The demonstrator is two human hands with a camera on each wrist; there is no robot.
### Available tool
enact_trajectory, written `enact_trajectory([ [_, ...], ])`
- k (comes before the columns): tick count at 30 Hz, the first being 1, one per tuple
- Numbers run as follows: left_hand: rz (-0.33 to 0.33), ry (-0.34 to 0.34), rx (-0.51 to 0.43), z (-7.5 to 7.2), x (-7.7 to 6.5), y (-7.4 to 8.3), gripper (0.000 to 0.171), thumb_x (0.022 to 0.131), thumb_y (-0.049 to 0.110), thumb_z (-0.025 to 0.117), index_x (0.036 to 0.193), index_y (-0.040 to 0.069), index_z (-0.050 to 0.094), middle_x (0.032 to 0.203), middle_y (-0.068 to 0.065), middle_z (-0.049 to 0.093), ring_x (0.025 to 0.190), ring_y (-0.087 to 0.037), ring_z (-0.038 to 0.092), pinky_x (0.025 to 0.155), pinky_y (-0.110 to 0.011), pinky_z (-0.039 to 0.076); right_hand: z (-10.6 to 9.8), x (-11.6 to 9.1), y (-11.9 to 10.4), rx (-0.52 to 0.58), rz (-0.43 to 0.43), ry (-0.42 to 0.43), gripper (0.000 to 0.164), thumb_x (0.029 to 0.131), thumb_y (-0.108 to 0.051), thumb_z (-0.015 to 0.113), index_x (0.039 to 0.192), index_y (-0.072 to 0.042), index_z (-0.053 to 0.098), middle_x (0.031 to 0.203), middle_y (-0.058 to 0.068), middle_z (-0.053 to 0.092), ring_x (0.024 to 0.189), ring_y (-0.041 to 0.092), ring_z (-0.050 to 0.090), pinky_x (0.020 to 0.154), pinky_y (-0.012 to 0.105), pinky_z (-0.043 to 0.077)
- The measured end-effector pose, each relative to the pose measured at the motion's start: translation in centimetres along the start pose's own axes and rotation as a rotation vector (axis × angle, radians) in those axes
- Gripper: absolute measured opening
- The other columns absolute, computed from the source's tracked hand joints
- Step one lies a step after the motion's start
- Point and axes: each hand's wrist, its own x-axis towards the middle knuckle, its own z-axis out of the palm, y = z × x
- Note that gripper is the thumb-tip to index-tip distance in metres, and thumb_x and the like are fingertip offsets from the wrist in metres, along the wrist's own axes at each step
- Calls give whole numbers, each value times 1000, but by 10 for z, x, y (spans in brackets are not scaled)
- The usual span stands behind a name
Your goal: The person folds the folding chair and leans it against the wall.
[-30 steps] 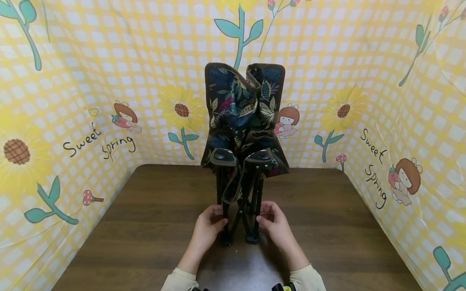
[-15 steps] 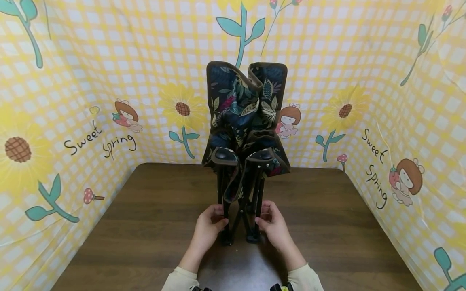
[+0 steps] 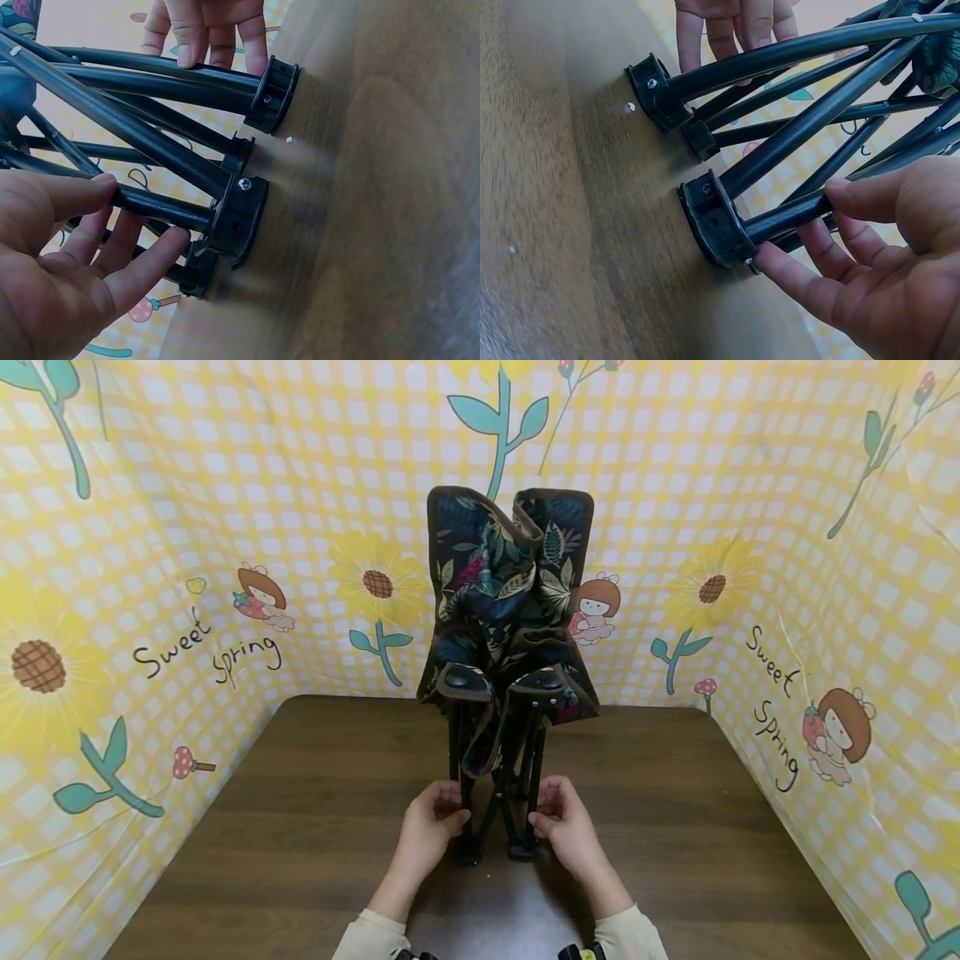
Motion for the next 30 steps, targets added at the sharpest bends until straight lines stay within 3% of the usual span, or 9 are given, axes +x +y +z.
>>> enact_trajectory([
  [7,-6,10,-16,2,0,-1,34,90,-10,71,122,-2,64,110,-23,65,93,-30,69,73,-44,64,0,0,1,-31,-22,7,41,87,14,70,118,-6,54,102,19,60,87,25,62,71,44,62],
  [19,13,14,21,3,4,-5,31,90,-8,71,118,3,66,104,-21,66,86,-23,71,68,-33,63,0,2,4,-60,-45,26,36,87,12,72,114,-5,55,100,19,61,84,24,63,69,47,63],
  [30,39,10,50,2,5,-5,32,90,-8,71,119,3,65,103,-16,66,85,-22,69,67,-31,63,1,5,6,-68,-61,30,36,87,12,72,113,-7,56,99,18,61,85,25,63,65,36,63],
])
